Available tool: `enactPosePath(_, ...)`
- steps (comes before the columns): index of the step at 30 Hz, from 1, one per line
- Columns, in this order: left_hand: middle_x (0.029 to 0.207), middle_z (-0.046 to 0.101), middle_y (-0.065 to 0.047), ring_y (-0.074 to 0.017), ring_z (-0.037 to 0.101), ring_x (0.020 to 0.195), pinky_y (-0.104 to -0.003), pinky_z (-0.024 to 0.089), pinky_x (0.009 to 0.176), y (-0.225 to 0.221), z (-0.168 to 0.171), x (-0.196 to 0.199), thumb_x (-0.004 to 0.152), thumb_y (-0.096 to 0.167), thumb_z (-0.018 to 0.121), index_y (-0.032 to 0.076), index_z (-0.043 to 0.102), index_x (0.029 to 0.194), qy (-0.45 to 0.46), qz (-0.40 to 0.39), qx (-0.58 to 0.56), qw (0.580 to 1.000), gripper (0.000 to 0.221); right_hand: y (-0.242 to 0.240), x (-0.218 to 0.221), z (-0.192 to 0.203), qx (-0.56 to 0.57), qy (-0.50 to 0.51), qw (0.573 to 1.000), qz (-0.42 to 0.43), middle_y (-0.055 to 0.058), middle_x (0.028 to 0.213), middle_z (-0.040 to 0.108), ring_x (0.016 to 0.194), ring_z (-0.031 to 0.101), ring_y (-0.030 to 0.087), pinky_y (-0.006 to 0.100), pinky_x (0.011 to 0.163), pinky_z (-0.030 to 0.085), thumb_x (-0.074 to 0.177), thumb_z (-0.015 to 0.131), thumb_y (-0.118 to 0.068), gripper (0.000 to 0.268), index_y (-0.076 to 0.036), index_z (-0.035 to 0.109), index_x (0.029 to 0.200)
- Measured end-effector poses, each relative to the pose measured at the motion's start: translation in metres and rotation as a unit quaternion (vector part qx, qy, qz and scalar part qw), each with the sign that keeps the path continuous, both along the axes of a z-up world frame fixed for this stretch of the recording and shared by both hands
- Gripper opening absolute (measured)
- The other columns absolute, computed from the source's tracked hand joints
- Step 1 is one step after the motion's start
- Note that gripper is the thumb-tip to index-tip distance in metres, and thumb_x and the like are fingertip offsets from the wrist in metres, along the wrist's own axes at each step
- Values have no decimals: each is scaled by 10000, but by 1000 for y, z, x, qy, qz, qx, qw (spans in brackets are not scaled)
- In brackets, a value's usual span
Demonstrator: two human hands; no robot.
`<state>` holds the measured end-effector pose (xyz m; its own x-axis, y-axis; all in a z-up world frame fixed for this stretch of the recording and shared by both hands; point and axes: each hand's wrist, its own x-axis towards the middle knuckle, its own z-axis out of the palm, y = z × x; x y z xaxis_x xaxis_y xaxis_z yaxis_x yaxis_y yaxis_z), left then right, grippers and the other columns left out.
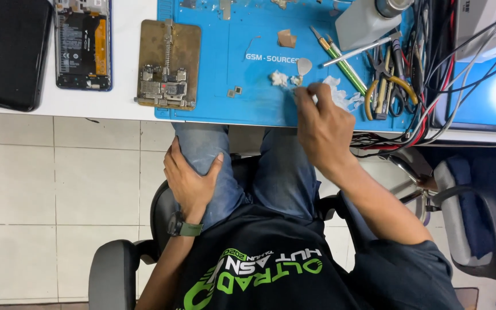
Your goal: Soldering a small electronic component on a circuit board and cleaning the area with a cotton swab.
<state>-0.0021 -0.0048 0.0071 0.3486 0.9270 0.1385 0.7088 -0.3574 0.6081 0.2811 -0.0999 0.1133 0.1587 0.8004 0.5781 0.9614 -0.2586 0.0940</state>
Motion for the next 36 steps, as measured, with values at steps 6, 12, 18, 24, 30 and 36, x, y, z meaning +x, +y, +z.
enactPosePath(6, 1335, 576, -227, -418, 628, 1186, -515, 502, 972, -1, -10, 6, 827, 627, 937, -15, 479, 1600, 12, -6, 19, 1000, 1105, -4, -37, -17, 2, 37, 999, -24, 20, 1147, 638, 496, 662, 224, 333, 481, 503, 1137, 614, -217, 144, -216, 699, 1253)
enactPosePath(12, 1337, 577, -239, -428, 623, 1170, -522, 493, 964, -2, -6, 3, 842, 606, 937, -24, 481, 1596, -6, -6, 19, 1000, 1083, -25, -26, -10, -8, 35, 999, 2, 15, 1138, 658, 486, 649, 199, 318, 496, 504, 1117, 648, -195, 154, -214, 742, 1238)
enactPosePath(18, 1316, 589, -233, -427, 629, 1158, -520, 494, 952, -3, -7, 5, 827, 597, 954, -24, 497, 1585, -9, -10, 22, 1000, 1081, -4, -50, -15, 18, 52, 998, -10, 37, 1120, 656, 478, 640, 206, 328, 475, 486, 1101, 697, -171, 128, -186, 750, 1216)
enactPosePath(24, 1335, 581, -242, -435, 623, 1174, -530, 490, 963, 0, -4, 0, 843, 592, 946, -22, 483, 1594, -20, -8, 13, 1000, 1075, -11, -37, 2, 16, 71, 997, 5, 41, 1119, 640, 493, 661, 226, 340, 488, 505, 1112, 676, -134, 106, -164, 744, 1188)
enactPosePath(30, 1336, 571, -263, -452, 609, 1163, -546, 479, 961, 0, -4, -1, 837, 554, 971, -40, 471, 1598, -24, -8, 8, 1000, 1087, -34, -22, -4, 1, 38, 996, -84, 40, 1131, 628, 572, 694, 298, 399, 501, 518, 1144, 689, -174, 105, -184, 758, 1222)
enactPosePath(36, 1310, 572, -264, -453, 606, 1142, -543, 474, 949, 3, -2, -1, 850, 539, 971, -50, 470, 1595, -27, -10, 14, 999, 1074, -22, -12, 0, 11, 50, 997, -64, 53, 1074, 615, 495, 639, 301, 396, 456, 463, 1131, 681, -128, 102, -190, 733, 1193)
